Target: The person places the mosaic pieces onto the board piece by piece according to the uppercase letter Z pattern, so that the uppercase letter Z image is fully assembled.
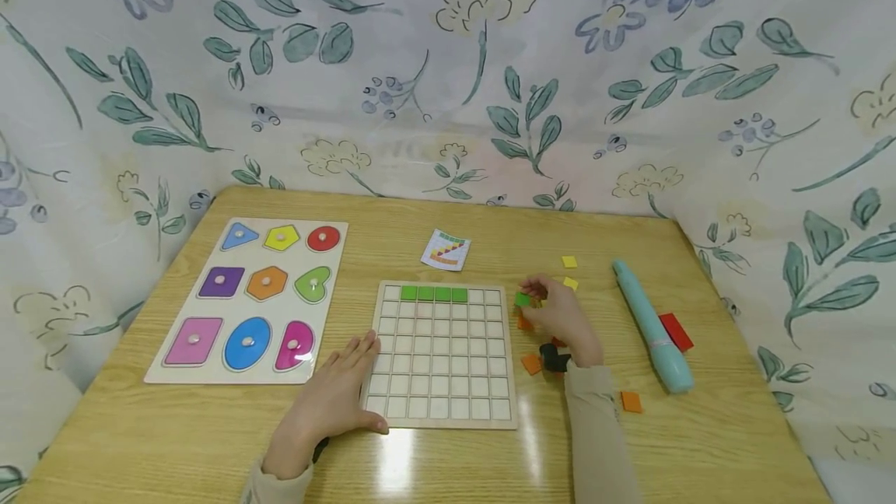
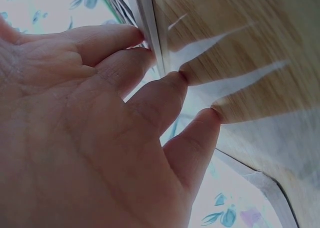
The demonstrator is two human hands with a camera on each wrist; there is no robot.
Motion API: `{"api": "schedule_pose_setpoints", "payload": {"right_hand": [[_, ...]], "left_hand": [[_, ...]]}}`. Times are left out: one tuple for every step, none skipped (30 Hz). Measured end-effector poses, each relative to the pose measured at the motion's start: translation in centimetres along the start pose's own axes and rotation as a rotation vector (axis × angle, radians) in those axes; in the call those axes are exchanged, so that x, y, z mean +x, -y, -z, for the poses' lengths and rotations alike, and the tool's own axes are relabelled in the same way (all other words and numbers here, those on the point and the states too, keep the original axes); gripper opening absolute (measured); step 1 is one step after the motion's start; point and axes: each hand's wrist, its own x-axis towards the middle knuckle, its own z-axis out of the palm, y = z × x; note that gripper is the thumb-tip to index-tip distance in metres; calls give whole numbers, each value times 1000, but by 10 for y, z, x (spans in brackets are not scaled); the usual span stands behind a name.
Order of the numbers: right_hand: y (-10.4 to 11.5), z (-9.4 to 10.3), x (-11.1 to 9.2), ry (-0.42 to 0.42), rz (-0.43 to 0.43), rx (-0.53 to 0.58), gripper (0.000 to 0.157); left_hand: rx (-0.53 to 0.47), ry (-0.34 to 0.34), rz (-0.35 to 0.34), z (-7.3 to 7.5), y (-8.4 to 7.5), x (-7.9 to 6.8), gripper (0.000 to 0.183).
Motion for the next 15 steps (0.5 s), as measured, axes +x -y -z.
{"api": "schedule_pose_setpoints", "payload": {"right_hand": [[3, -3, 5, 9, 7, 17, 42], [5, -6, 9, 21, 22, 25, 42], [7, -9, 14, 33, 33, 38, 42], [8, -13, 18, 44, 47, 46, 41], [9, -16, 23, 54, 54, 59, 41], [10, -20, 27, 71, 65, 63, 41], [11, -24, 31, 83, 71, 67, 40], [12, -28, 35, 98, 73, 66, 40], [13, -31, 38, 108, 73, 60, 39], [14, -35, 41, 115, 75, 40, 39], [16, -38, 44, 125, 76, 25, 39], [17, -41, 47, 134, 79, 4, 38], [18, -43, 50, 137, 82, -24, 38], [20, -46, 51, 145, 82, -48, 38], [22, -48, 53, 149, 85, -74, 38]], "left_hand": [[4, 0, 0, 0, 0, 0, 123], [8, 0, 1, 0, 1, 0, 123], [9, -1, 2, 0, 1, 0, 123], [10, -1, 2, 0, 1, 0, 123], [8, -1, 3, 0, 1, 0, 123], [8, 0, 4, 0, 1, 0, 123], [5, 1, 6, 0, 1, 0, 123], [3, 3, 7, 0, 0, 0, 123], [-2, 4, 5, 0, 0, 0, 123], [-6, 5, 4, 0, 0, 0, 123], [-6, 7, 6, -1, 0, 0, 123], [-4, 8, 6, -1, 0, 0, 123], [-5, 9, 8, -1, 0, 0, 123], [-3, 9, 9, -1, 0, 1, 123], [-3, 7, 9, -1, 0, 1, 123]]}}
